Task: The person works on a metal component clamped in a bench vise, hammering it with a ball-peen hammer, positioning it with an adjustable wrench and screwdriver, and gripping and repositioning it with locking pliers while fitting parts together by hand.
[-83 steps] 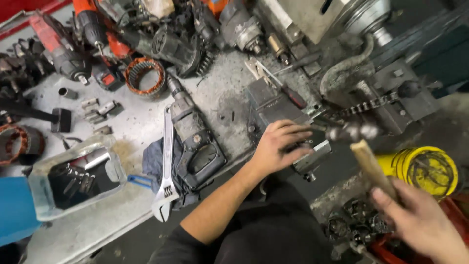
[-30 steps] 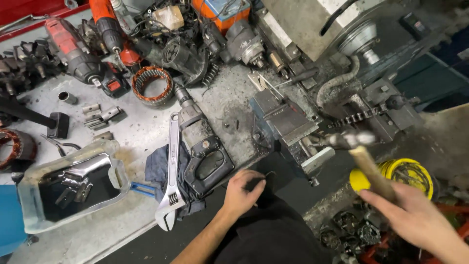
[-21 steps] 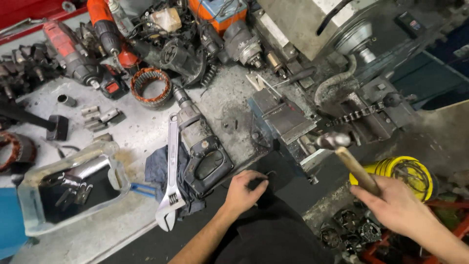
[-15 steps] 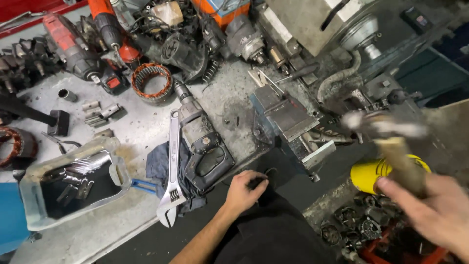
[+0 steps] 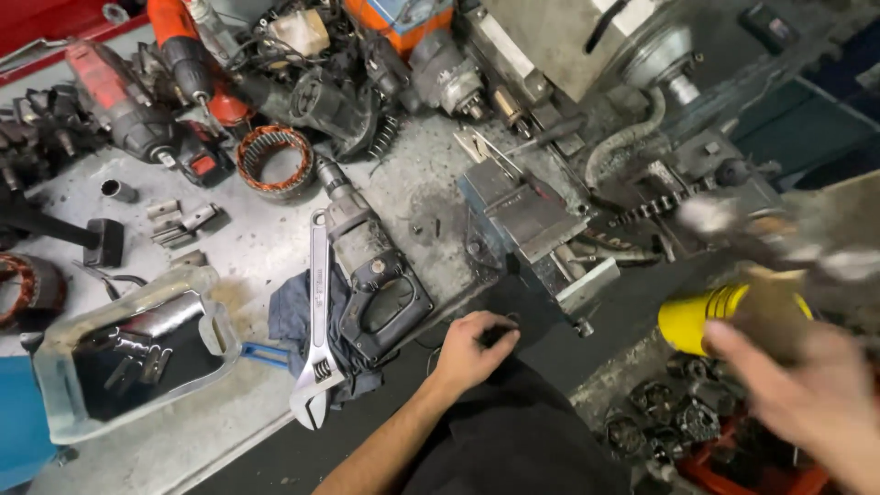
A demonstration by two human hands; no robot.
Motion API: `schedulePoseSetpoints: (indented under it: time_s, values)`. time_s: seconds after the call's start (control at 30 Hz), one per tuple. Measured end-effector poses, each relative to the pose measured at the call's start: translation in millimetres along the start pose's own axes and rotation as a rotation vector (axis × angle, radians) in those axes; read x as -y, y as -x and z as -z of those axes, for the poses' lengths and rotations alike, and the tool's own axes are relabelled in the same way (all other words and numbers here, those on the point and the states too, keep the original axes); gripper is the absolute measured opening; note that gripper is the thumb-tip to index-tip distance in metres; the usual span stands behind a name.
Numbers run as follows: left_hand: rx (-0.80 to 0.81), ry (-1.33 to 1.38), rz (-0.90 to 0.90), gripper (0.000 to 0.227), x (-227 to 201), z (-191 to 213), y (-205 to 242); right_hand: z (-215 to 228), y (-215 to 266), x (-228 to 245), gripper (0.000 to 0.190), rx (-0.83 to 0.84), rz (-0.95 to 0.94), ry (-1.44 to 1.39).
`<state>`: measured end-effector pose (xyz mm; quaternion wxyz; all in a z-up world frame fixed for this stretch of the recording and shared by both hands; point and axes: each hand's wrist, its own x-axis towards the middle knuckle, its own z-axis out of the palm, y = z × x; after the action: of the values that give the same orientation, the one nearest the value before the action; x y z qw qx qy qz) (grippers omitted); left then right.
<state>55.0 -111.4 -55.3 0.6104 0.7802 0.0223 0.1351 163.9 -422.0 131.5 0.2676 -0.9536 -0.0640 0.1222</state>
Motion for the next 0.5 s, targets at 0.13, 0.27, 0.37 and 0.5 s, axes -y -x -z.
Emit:
schedulePoseSetpoints:
  time_s: [0.13,0.27,0.37,0.5]
  values:
    - [0.019,0.036,-0.021,0.016,4.4,-7.2,3.6,-21.8,-21.4,11.0,0.055,0.412,-0.287,0.272]
    - [0.041,0.039,0.03,0.017,3.7,-8.4,8.2,25.5,-11.2,26.6,0.05,0.378,-0.165,0.345]
    - [0.058,0.036,0.115,0.018,6.3,-9.5,11.0,37.4,-10.7,28.5,0.04,0.282,-0.14,0.402]
    - [0.057,0.046,0.111,0.018,10.7,-13.1,14.9,1.1,-25.6,11.1,0.046,0.11,-0.013,0.172]
